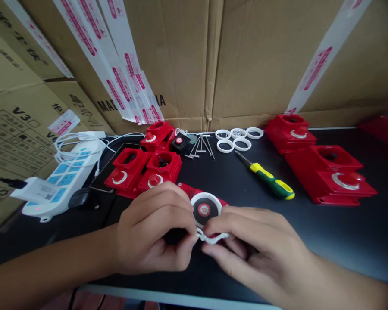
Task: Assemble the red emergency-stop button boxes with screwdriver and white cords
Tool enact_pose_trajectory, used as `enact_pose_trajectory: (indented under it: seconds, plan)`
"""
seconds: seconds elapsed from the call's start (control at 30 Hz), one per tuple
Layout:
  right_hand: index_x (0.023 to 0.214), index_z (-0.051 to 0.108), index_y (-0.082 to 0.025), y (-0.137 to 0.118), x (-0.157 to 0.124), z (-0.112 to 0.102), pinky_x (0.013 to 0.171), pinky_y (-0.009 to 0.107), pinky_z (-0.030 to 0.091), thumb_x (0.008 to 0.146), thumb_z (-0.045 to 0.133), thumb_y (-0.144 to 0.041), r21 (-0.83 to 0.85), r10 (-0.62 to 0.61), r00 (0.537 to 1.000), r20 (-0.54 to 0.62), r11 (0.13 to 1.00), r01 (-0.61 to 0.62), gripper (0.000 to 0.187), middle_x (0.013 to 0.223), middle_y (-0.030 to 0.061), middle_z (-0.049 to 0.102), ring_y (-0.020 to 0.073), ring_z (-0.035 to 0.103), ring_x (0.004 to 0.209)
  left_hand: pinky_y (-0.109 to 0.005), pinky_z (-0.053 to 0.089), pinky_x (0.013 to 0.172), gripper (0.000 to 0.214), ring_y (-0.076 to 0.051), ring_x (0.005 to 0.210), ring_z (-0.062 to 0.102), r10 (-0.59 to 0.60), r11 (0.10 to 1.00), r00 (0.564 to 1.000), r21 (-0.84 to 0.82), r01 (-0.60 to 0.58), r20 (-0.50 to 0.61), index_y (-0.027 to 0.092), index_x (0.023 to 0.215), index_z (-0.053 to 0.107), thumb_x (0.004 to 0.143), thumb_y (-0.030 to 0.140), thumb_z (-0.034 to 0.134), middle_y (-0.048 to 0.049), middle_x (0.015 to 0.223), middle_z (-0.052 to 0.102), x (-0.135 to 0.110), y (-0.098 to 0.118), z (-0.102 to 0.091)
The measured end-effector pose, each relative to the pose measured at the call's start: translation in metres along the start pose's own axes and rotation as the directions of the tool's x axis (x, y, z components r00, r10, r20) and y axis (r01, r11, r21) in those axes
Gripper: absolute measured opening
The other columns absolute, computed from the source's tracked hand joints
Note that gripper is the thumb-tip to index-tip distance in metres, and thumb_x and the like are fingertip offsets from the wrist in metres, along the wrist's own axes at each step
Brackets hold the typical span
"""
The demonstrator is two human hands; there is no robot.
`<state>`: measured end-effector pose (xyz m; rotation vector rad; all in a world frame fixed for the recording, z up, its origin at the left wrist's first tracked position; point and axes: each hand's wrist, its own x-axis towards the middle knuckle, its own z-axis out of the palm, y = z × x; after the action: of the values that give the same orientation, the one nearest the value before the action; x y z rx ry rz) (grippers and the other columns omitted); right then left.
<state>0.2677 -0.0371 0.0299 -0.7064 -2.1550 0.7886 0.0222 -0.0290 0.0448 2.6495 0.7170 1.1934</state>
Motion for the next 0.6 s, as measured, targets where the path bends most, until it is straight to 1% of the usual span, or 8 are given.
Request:
enact_pose_trajectory:
  seconds: [0.07, 0.13, 0.23, 0.37, 0.47, 0.53, 0.6]
  plan:
    - [0.098, 0.072, -0.021, -0.0001, -0.0001, 0.0011, 0.055, 0.023, 0.037, 0.107, 0.07, -0.019, 0.004, -0.007, 1.0, -0.001, 1.0, 0.007, 0.009, 0.067, -0.007, 0.048, 0.0091, 0.043, 0.058, -0.037, 0.073, 0.075, 0.021, -0.02, 0.075, 0.078, 0.006, 1.0, 1.0, -0.001, -0.006, 0.002, 0.022, 0.098, 0.067, 0.088, 0.005, 0.073, -0.0021, 0.08, 0.077, -0.0004, 0.0005, 0.0006]
    - [0.095, 0.071, -0.021, -0.0012, -0.0003, 0.0016, 0.056, 0.023, 0.037, 0.108, 0.069, -0.018, 0.007, -0.007, 1.0, 0.001, 1.0, 0.007, 0.013, 0.067, -0.007, 0.047, 0.0092, 0.042, 0.057, -0.036, 0.073, 0.075, 0.02, -0.02, 0.076, 0.077, 0.0, 1.0, 1.0, -0.003, 0.0, -0.008, 0.02, 0.097, 0.067, 0.087, 0.004, 0.074, -0.0026, 0.08, 0.076, -0.0011, 0.0013, 0.0014]
    - [0.091, 0.068, -0.02, -0.0046, -0.0007, 0.0009, 0.058, 0.024, 0.038, 0.108, 0.069, -0.018, -0.001, -0.014, 1.0, 0.027, 1.0, 0.014, 0.016, 0.068, -0.0066, 0.048, 0.0094, 0.042, 0.059, -0.036, 0.072, 0.072, 0.019, -0.02, 0.074, 0.076, -0.022, 1.0, 0.999, -0.016, 0.021, -0.028, 0.022, 0.096, 0.064, 0.088, 0.006, 0.071, -0.0012, 0.078, 0.073, -0.0036, 0.0026, 0.0034]
    - [0.085, 0.062, -0.021, -0.0081, 0.0, -0.0016, 0.059, 0.025, 0.038, 0.107, 0.068, -0.015, -0.014, -0.029, 0.997, 0.065, 0.999, 0.03, 0.024, 0.07, -0.0051, 0.051, 0.0103, 0.045, 0.062, -0.035, 0.07, 0.07, 0.019, -0.02, 0.075, 0.075, -0.036, 0.999, 0.998, -0.028, 0.035, -0.042, 0.023, 0.094, 0.059, 0.089, 0.007, 0.067, -0.0003, 0.076, 0.069, -0.007, 0.004, 0.0062]
    - [0.082, 0.058, -0.022, -0.0072, 0.0008, -0.0017, 0.059, 0.026, 0.037, 0.108, 0.067, -0.015, -0.011, -0.039, 0.998, 0.051, 0.999, 0.039, 0.028, 0.069, -0.0059, 0.047, 0.0104, 0.042, 0.061, -0.035, 0.068, 0.068, 0.02, -0.021, 0.075, 0.074, -0.042, 0.999, 0.998, -0.035, 0.041, -0.048, 0.024, 0.094, 0.059, 0.089, 0.007, 0.069, -0.0008, 0.076, 0.067, -0.0065, 0.0032, 0.0071]
    - [0.088, 0.061, -0.022, -0.005, -0.0004, -0.0003, 0.058, 0.024, 0.037, 0.108, 0.067, -0.014, -0.003, -0.022, 0.999, 0.033, 1.0, 0.022, 0.022, 0.068, -0.0078, 0.043, 0.0096, 0.04, 0.06, -0.035, 0.068, 0.069, 0.02, -0.021, 0.076, 0.074, -0.043, 0.998, 0.998, -0.052, 0.041, -0.036, 0.023, 0.095, 0.059, 0.088, 0.007, 0.069, -0.0011, 0.077, 0.067, -0.005, 0.0019, 0.007]
    - [0.107, 0.064, -0.023, -0.0025, -0.003, 0.0013, 0.056, 0.022, 0.038, 0.107, 0.07, -0.016, 0.014, 0.028, 1.0, -0.009, 1.0, -0.028, 0.01, 0.069, -0.01, 0.042, 0.0087, 0.041, 0.058, -0.035, 0.068, 0.072, 0.021, -0.02, 0.076, 0.073, -0.062, 0.995, 0.998, -0.078, 0.06, -0.027, 0.023, 0.094, 0.059, 0.086, 0.007, 0.069, -0.0007, 0.077, 0.066, -0.0035, 0.0009, 0.0063]
